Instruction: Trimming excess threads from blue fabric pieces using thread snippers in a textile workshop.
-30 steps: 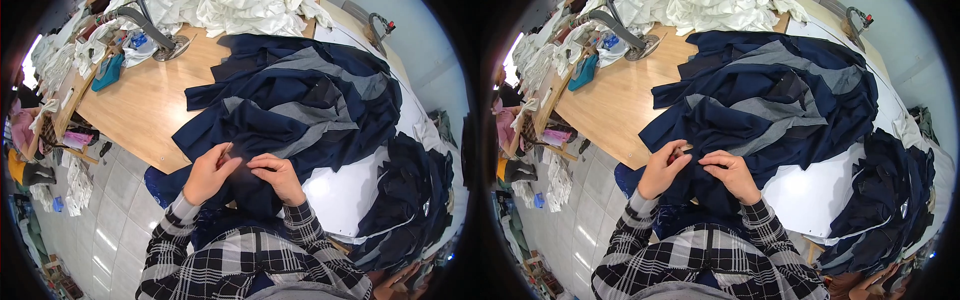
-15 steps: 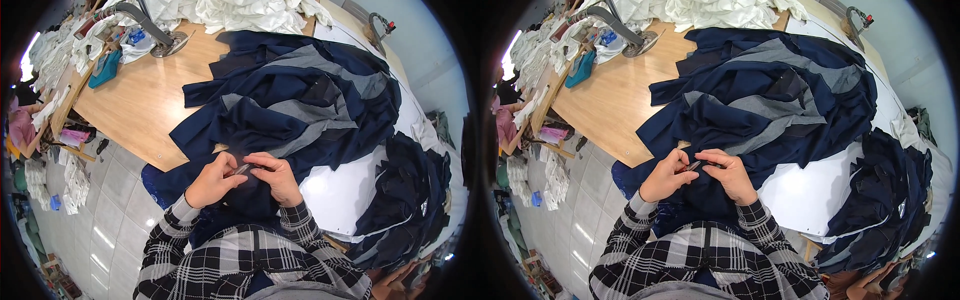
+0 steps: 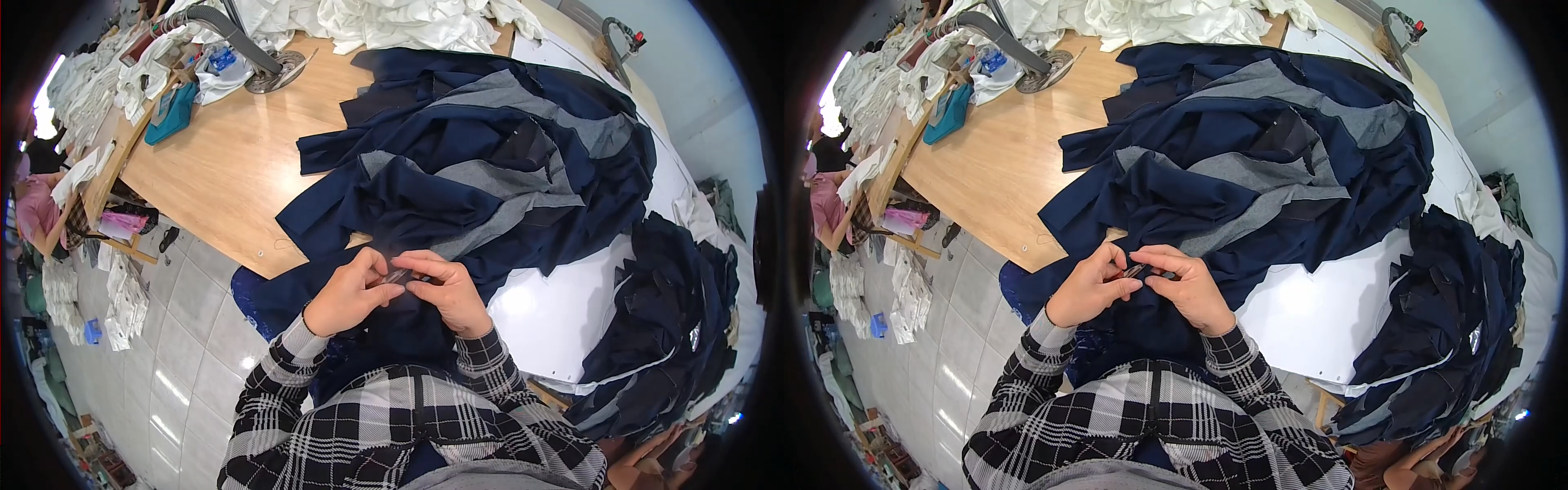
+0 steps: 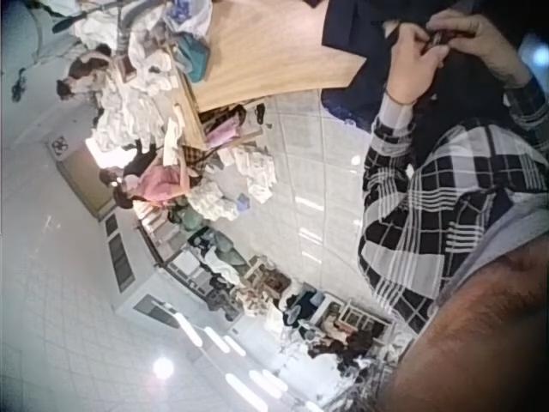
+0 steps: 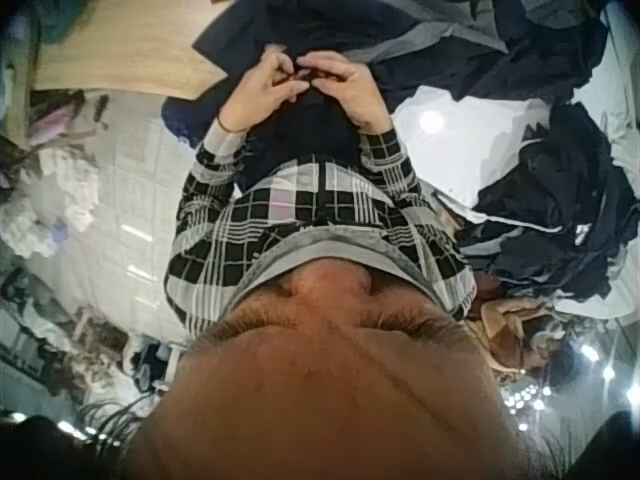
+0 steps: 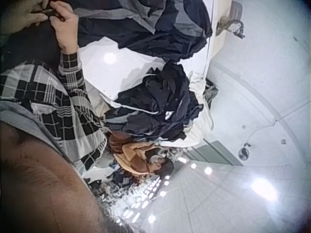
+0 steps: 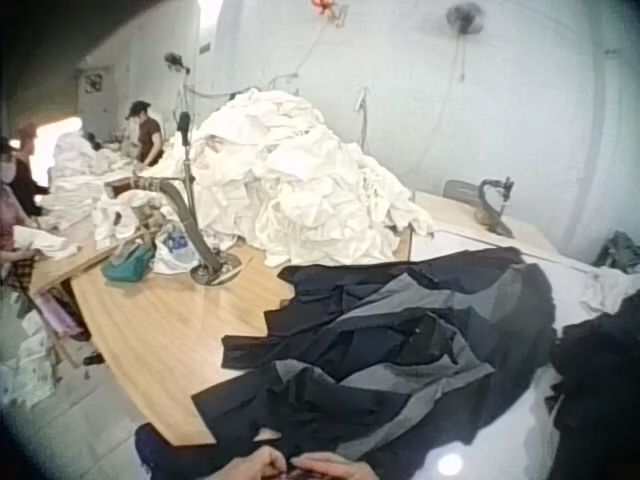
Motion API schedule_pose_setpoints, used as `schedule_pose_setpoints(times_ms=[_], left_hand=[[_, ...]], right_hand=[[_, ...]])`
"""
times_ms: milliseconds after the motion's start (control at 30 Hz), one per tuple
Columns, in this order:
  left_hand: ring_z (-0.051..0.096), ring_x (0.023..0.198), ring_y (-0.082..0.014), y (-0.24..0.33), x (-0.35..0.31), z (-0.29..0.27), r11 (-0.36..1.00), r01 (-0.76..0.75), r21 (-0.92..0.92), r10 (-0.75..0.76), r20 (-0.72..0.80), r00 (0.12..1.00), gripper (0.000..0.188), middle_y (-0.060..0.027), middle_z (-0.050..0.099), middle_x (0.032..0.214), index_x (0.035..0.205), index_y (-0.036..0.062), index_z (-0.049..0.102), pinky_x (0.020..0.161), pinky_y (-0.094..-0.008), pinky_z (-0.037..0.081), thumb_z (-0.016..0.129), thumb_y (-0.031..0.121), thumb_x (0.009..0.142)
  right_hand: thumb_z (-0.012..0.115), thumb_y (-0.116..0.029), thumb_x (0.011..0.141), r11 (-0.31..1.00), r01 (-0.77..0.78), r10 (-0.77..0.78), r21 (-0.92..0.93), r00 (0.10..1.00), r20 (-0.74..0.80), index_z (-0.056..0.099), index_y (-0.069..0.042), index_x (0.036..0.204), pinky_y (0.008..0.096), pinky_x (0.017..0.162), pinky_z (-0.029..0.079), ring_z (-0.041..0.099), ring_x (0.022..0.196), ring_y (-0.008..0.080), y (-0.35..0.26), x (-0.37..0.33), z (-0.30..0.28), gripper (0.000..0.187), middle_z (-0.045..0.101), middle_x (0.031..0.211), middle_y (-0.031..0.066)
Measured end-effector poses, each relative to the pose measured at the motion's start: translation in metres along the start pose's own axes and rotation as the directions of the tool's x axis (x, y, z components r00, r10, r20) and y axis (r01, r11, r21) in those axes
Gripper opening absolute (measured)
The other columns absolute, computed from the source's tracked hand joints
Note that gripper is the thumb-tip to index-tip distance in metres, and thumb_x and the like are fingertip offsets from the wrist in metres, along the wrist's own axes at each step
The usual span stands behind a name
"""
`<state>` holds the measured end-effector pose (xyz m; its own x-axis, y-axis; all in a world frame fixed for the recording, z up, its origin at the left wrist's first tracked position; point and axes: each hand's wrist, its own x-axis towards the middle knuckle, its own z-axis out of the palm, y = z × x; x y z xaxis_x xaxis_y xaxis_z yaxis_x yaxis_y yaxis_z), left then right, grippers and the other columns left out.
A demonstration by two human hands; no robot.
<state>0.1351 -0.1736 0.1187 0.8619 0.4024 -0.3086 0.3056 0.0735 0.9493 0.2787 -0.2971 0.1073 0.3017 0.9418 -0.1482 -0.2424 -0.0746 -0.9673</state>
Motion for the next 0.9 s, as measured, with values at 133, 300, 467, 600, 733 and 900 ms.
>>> schedule_pose_setpoints(times_ms=[133, 300, 467, 600, 733, 900], left_hand=[[0.043, 0.052, -0.0033, 0.0, -0.007, -0.003, 0.991, 0.032, -0.128, -0.034, -0.012, 0.999, 0.026, -0.0022, 0.057, 0.068, 0.095, 0.0068, 0.04, 0.043, -0.0178, 0.03, 0.063, 0.01, 0.084], [0.036, 0.048, -0.0009, -0.004, -0.026, -0.025, 0.911, -0.11, -0.397, 0.002, -0.264, 0.965, 0.047, -0.0072, 0.058, 0.092, 0.126, 0.0033, 0.043, 0.042, -0.0154, 0.027, 0.059, 0.004, 0.081], [0.05, 0.058, -0.0051, -0.006, -0.02, -0.015, 0.813, 0.066, -0.578, -0.066, 0.02, 0.998, 0.029, -0.0032, 0.06, 0.085, 0.108, 0.0021, 0.058, 0.048, -0.0169, 0.037, 0.065, 0.004, 0.08], [0.032, 0.039, -0.0049, -0.019, -0.026, -0.031, 0.632, -0.261, -0.73, -0.002, -0.338, 0.941, 0.008, -0.0019, 0.051, 0.064, 0.079, 0.0061, 0.052, 0.036, -0.0191, 0.023, 0.057, 0.006, 0.085], [0.035, 0.053, -0.0021, -0.024, -0.054, -0.092, 0.963, -0.251, 0.1, 0.185, -0.921, 0.342, 0.021, 0.0019, 0.055, 0.077, 0.106, 0.0039, 0.057, 0.046, -0.0175, 0.029, 0.06, 0.008, 0.086], [0.04, 0.057, -0.0013, -0.018, -0.07, -0.071, 0.987, -0.078, -0.141, -0.027, -0.62, 0.784, 0.026, 0.0008, 0.059, 0.095, 0.11, 0.0027, 0.058, 0.049, -0.0171, 0.033, 0.059, 0.006, 0.084]], right_hand=[[0.058, 0.005, 0.077, 1.0, 0.002, -0.002, -0.005, 1.0, 0.024, 0.063, -0.007, 0.114, 0.0193, 0.079, 0.041, 0.05, 0.088, 0.0077, -0.001, -0.001, -0.002, 0.039, 0.053, 0.12, 0.0028], [0.059, 0.006, 0.077, 0.996, 0.004, 0.004, -0.091, 0.997, 0.083, 0.059, -0.008, 0.12, 0.0175, 0.075, 0.042, 0.048, 0.085, 0.0064, -0.01, -0.002, -0.002, 0.045, 0.05, 0.124, 0.0018], [0.059, 0.011, 0.074, 0.99, 0.085, -0.052, -0.11, 0.959, 0.279, 0.048, -0.007, 0.131, 0.0175, 0.072, 0.044, 0.049, 0.081, 0.0062, -0.013, 0.0, 0.009, 0.06, 0.045, 0.131, 0.0041], [0.06, 0.013, 0.075, 0.993, -0.01, -0.008, 0.12, 0.989, 0.151, 0.037, -0.005, 0.137, 0.019, 0.076, 0.046, 0.054, 0.084, 0.0076, -0.012, 0.0, 0.007, 0.068, 0.042, 0.132, 0.0081], [0.062, 0.01, 0.077, 0.987, -0.088, 0.079, 0.138, 0.994, 0.07, 0.042, -0.004, 0.133, 0.0189, 0.078, 0.047, 0.055, 0.083, 0.0071, -0.005, 0.003, 0.0, 0.061, 0.055, 0.102, 0.0047], [0.064, 0.004, 0.08, 0.986, -0.091, 0.088, 0.137, 0.996, 0.028, 0.044, -0.005, 0.131, 0.017, 0.075, 0.045, 0.055, 0.081, 0.0059, -0.005, 0.004, 0.0, 0.056, 0.057, 0.091, 0.0021]])
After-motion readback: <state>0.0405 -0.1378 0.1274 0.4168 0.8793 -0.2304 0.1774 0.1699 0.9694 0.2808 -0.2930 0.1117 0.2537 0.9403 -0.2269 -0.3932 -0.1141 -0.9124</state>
